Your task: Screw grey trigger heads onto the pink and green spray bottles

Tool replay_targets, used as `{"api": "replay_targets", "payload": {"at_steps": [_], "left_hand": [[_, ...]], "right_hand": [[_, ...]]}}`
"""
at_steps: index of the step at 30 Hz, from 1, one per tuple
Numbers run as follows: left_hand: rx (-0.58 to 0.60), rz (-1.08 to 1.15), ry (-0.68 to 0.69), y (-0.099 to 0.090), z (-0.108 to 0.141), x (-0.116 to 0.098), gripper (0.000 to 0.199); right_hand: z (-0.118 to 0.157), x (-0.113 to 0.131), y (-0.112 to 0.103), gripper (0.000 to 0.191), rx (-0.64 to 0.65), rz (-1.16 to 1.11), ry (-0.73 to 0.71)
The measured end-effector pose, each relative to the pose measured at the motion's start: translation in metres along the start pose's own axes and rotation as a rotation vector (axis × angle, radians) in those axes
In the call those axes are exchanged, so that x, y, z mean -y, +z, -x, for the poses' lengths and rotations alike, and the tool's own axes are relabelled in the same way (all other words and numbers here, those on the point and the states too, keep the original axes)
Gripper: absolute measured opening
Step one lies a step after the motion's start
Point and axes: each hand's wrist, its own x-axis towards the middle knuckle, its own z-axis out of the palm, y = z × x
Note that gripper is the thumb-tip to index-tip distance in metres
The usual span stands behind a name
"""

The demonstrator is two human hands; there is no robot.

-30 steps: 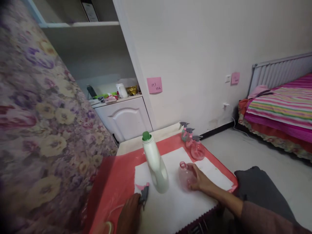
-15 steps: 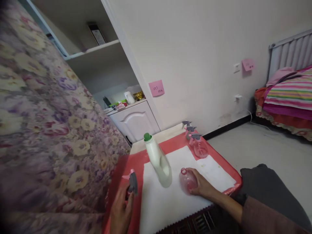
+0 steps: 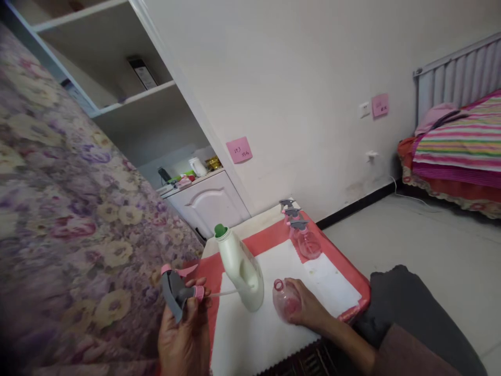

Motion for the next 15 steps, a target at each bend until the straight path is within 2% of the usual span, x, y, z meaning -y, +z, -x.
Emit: {"api": "replay_targets", "payload": {"at_steps": [6,9,15], "left_hand": [[0.088,-0.093,-0.036,0.025,0.009,0.028,0.035],[0.131,-0.150,-0.058,0.030,0.011,0.040,0.035],[0.127,-0.161,-0.118,0.032,0.011,0.067,0.042]], "right_hand": [[-0.001,0.004,0.002,0.080,-0.039,0.006,0.006],[-0.001,0.009,0.002,0.080,-0.051,0.019,-0.010],[-0.002,0.009,0.002,0.081,-0.041,0.034,0.003]]}}
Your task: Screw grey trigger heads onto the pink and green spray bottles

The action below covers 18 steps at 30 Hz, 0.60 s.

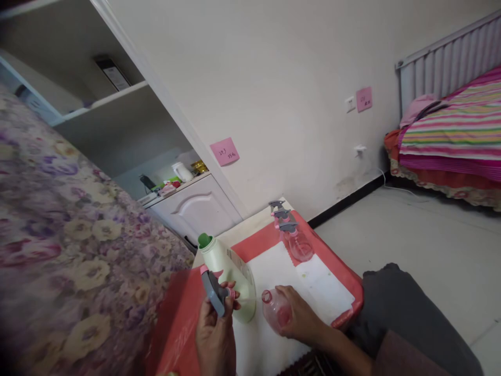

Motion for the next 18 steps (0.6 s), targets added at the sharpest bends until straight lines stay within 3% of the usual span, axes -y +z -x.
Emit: {"api": "replay_targets", "payload": {"at_steps": [3,7,12,18], "left_hand": [[0.002,-0.035,0.015,0.003,-0.002,0.007,0.039],[0.024,-0.088,0.020,0.005,-0.003,0.000,0.039],[0.133,-0.132,-0.018,0.011,-0.004,-0.004,0.040],[0.192,-0.109,-0.116,0.015,-0.008,0.041,0.038]], "right_hand": [[0.000,-0.005,0.001,0.083,-0.017,-0.008,-0.004],[-0.001,-0.011,0.003,0.084,-0.010,-0.010,-0.029],[0.001,-0.013,0.003,0.084,0.004,0.004,-0.054],[0.001,-0.008,0.004,0.077,-0.034,-0.003,-0.096]]}}
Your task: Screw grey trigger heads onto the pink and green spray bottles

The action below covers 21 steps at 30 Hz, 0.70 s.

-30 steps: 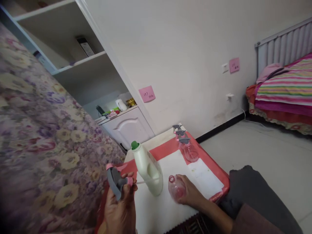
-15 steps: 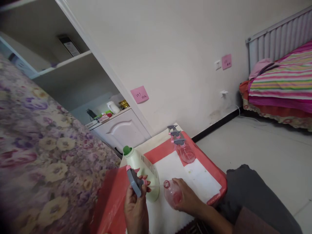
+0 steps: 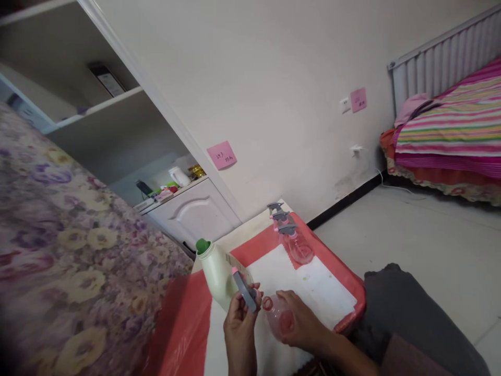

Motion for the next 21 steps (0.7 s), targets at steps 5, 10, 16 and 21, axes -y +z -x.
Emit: {"api": "replay_targets", "payload": {"at_steps": [5,10,16,21], "left_hand": [[-0.025,-0.054,-0.028,-0.002,-0.005,0.032,0.037],[0.007,-0.093,-0.031,-0.002,-0.004,0.040,0.035],[0.033,-0.093,-0.015,-0.007,-0.005,0.049,0.035],[0.077,-0.084,-0.034,-0.007,-0.005,0.049,0.034]], "right_hand": [[-0.001,0.008,-0.002,0.076,-0.003,0.014,-0.003],[-0.002,0.007,-0.004,0.076,0.019,0.029,-0.008],[-0.001,0.006,-0.009,0.079,0.045,0.043,-0.020],[0.000,0.011,-0.013,0.081,0.063,0.043,0.030]]}}
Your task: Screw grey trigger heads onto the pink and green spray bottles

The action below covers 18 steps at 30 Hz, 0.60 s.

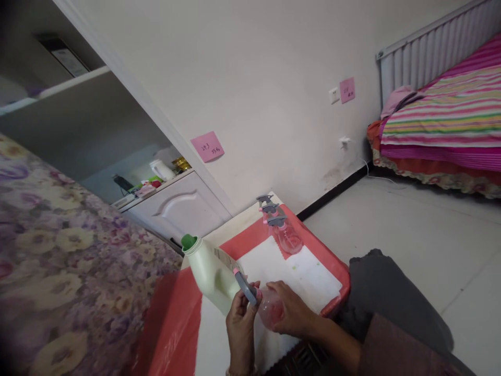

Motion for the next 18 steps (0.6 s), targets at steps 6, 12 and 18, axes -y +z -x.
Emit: {"api": "replay_targets", "payload": {"at_steps": [6,12,18], "left_hand": [[0.044,-0.009,0.008,0.000,0.000,-0.004,0.038],[0.085,-0.051,0.016,-0.002,-0.001,-0.010,0.037],[0.223,-0.139,0.074,-0.007,-0.007,-0.012,0.035]], "right_hand": [[0.000,-0.006,0.005,0.077,-0.047,-0.012,-0.033],[0.001,-0.006,0.004,0.075,-0.043,-0.023,-0.039],[0.001,0.002,0.002,0.079,-0.040,-0.064,-0.035]]}}
